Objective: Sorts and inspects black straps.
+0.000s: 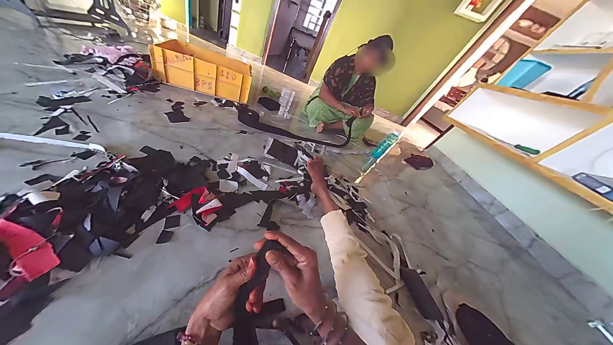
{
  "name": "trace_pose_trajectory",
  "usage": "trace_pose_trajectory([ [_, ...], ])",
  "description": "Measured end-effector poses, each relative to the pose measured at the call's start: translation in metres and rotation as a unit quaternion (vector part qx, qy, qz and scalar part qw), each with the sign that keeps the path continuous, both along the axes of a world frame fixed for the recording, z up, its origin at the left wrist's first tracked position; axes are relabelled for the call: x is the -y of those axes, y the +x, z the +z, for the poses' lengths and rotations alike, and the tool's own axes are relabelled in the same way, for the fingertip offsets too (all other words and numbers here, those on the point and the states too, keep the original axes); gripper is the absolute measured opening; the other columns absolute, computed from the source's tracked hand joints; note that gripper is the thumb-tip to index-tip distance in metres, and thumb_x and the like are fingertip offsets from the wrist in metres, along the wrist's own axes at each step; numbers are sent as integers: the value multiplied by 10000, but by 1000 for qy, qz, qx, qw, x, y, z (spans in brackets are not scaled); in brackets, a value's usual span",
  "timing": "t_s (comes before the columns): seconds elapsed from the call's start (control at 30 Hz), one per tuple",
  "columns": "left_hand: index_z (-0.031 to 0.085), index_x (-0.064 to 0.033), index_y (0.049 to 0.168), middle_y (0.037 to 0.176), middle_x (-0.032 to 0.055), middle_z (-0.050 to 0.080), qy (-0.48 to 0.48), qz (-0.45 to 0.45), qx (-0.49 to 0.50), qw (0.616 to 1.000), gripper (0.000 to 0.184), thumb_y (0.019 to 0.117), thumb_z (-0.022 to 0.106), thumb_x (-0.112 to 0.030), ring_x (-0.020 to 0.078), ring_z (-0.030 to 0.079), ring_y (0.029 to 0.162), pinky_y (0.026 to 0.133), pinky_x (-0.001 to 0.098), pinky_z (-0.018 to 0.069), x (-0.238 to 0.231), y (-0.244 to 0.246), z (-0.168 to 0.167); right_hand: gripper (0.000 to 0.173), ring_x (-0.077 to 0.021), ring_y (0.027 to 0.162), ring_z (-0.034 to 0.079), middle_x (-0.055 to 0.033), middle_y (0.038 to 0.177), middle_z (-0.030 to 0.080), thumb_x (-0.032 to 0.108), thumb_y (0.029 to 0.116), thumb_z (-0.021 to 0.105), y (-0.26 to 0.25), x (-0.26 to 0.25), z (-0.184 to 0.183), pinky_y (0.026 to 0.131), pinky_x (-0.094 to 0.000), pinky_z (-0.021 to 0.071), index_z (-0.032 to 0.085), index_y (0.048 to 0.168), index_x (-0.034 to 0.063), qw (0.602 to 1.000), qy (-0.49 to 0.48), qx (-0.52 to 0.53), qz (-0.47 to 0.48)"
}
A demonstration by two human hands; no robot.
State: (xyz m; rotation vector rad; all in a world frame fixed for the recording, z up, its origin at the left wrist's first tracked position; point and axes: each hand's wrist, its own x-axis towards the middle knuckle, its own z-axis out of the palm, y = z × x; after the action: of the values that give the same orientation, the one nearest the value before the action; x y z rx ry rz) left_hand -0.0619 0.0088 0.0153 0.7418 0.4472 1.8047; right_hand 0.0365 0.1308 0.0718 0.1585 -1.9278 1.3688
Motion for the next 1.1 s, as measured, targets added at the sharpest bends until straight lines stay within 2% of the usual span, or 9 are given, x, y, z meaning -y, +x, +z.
trace_pose_trajectory([
  [0.13, 753, -207, 880, 654, -84, 641, -21, -4, 7, 1000, 272, 910, 724, -476, -2, 601, 530, 506, 163, 522, 3, 3, 5, 267, -91, 1037, 723, -47, 1081, 771, 109, 989, 638, 1, 1, 1, 933, -254, 592, 687, 1191, -58, 1000, -17, -3, 13],
  [0.3, 755, -207, 966, 674, -76, 661, -5, 3, -11, 1000, 318, 921, 695, -516, 8, 625, 550, 523, 171, 539, 2, 0, 4, 276, -96, 1068, 716, -50, 1115, 764, 82, 994, 619, 3, 1, 0, 951, -258, 586, 664, 1213, -81, 1000, -17, 2, 18],
  [0.47, 760, -204, 962, 646, -103, 629, 0, 10, -5, 1000, 257, 923, 720, -455, -20, 584, 521, 491, 148, 503, 1, 2, 3, 303, -73, 1060, 710, -32, 1120, 761, 128, 1001, 627, 3, 1, -3, 936, -246, 588, 659, 1233, -64, 1000, -4, 4, 17],
  [0.63, 761, -209, 935, 633, -107, 623, 8, 0, 11, 1000, 232, 923, 722, -438, -26, 578, 512, 480, 141, 490, 1, 1, 2, 383, -79, 1125, 691, -31, 1181, 748, 205, 998, 639, 4, -2, -4, 988, -260, 570, 644, 1288, -46, 999, 6, 8, 39],
  [0.87, 762, -203, 947, 641, -99, 634, -5, 3, -2, 1000, 256, 916, 725, -454, -18, 585, 514, 487, 152, 502, -2, 3, 1, 249, -73, 1016, 720, -34, 1085, 767, 101, 974, 660, 6, -1, -1, 888, -234, 600, 704, 1166, -50, 1000, -8, 11, 11],
  [0.93, 765, -197, 958, 657, -85, 652, 2, 4, -6, 1000, 270, 921, 717, -460, -5, 606, 529, 500, 162, 522, -2, 3, 0, 280, -74, 1026, 717, -41, 1096, 764, 105, 981, 652, 6, -1, -1, 900, -239, 598, 683, 1201, -67, 1000, -2, 13, 10],
  [1.03, 757, -199, 955, 663, -84, 652, 13, 2, -9, 1000, 283, 930, 701, -475, -3, 614, 543, 512, 161, 525, -3, 2, -2, 430, -80, 1066, 712, -58, 1146, 753, 142, 1006, 625, 5, -1, -3, 957, -264, 588, 561, 1346, -113, 1000, 22, 6, 10],
  [1.1, 756, -195, 954, 662, -78, 649, 14, 4, -4, 1000, 289, 931, 699, -477, 2, 614, 543, 514, 167, 527, -2, 2, -1, 395, -72, 1075, 705, -57, 1159, 750, 146, 1019, 605, 4, 1, -6, 945, -247, 585, 588, 1331, -96, 1000, 27, -3, 4],
])
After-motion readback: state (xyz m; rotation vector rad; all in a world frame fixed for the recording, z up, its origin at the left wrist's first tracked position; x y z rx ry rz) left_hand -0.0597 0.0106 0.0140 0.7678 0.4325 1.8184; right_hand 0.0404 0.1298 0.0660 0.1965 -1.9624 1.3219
